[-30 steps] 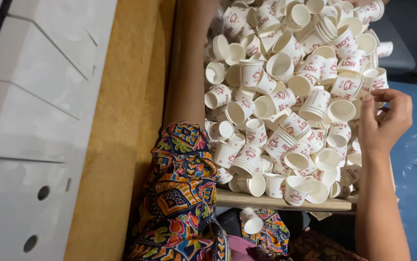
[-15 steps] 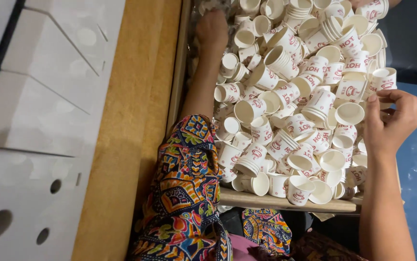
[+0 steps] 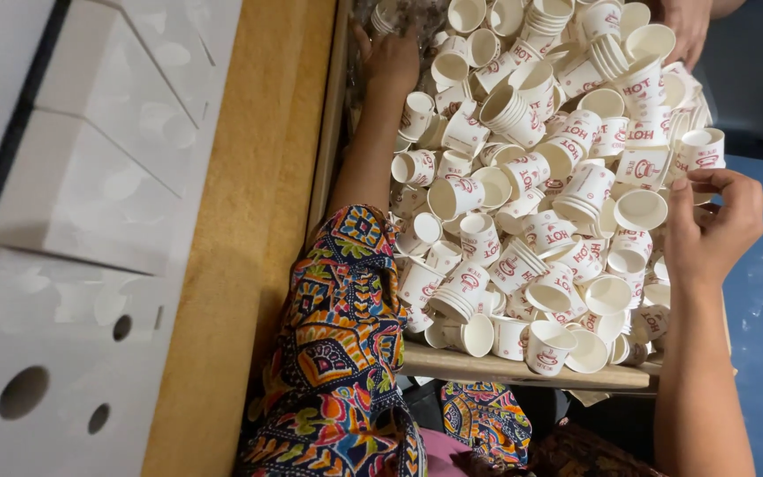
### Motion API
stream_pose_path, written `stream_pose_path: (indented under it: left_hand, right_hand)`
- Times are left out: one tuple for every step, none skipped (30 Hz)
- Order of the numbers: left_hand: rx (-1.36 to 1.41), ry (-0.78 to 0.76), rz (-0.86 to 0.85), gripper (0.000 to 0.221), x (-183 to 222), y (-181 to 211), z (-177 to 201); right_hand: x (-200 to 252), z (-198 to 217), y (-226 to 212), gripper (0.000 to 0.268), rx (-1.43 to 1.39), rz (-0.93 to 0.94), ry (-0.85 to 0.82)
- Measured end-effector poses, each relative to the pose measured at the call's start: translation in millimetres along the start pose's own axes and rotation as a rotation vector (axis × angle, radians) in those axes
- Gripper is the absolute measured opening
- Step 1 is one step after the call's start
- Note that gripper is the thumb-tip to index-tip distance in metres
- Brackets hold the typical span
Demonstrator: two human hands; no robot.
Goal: The recorder sorts, stacks, and packages small paper cups into plastic sleeves from a large cardboard box.
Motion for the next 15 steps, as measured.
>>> stream_pose_path:
  left_hand:
    - [0.018, -0.013, -0.003, 0.049, 1, 1, 2]
    - [0.018, -0.01, -0.002, 0.049, -1, 1, -3]
    - [-0.036, -0.049, 0.014, 0.043, -3, 0, -12]
    - [-0.091, -0.088, 0.031, 0.039, -5, -1, -21]
    - [-0.09, -0.083, 0.032, 0.039, -13, -5, -33]
    - [-0.03, -0.063, 0.065, 0.046, -20, -11, -43]
    - [0.029, -0.044, 0.096, 0.055, -27, -18, -53]
    - [0.029, -0.04, 0.096, 0.055, -31, -24, -56]
    - [0.13, -0.025, 0.087, 0.042, -33, -30, -60]
    - [0.232, -0.009, 0.077, 0.033, -36, -35, -63]
    - [0.233, -0.007, 0.077, 0.033, -24, -30, -39]
    - [0.259, -0.021, 0.045, 0.042, -11, -22, -16]
    - [0.285, -0.034, 0.014, 0.06, 1, -13, 7]
    - [0.286, -0.03, 0.013, 0.06, 1, -10, 14]
    - [0.271, -0.054, 0.02, 0.054, 1, -8, 18]
  right_hand:
    - [-4, 2, -12, 0.013, -0.03, -0.016, 0.013]
    - [-4, 3, -15, 0.013, -0.031, -0.013, 0.014]
    - [-5, 3, -17, 0.013, -0.02, -0.011, 0.011]
    - [-5, 2, -20, 0.012, -0.011, -0.008, 0.008]
    - [-2, 2, -9, 0.012, -0.012, -0.004, 0.01]
    - [1, 0, 2, 0.011, 0.004, 0.012, -0.003]
    - [5, -3, 12, 0.01, 0.017, 0.026, -0.016]
    - [4, -3, 14, 0.01, 0.017, 0.028, -0.014]
    - [5, -3, 16, 0.01, 0.012, 0.027, -0.015]
    - [5, -3, 17, 0.01, 0.008, 0.026, -0.016]
    - [6, -4, 16, 0.01, 0.008, 0.028, -0.015]
    - [6, -3, 17, 0.01, -0.013, 0.015, -0.011]
    - [5, -3, 17, 0.01, -0.034, 0.004, -0.007]
    - [5, -2, 16, 0.01, -0.034, 0.007, -0.005]
    - [5, -2, 14, 0.012, -0.023, 0.008, -0.003]
Point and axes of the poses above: each hand's wrist, its own x-axis away from the middle knuckle, its own z-axis out of the back of the hand, y = z × x, the point moved 10 cm from there along -x, towards the middle knuckle, and after that the axes turned 1 degree about -y, right-handed, at the moved point
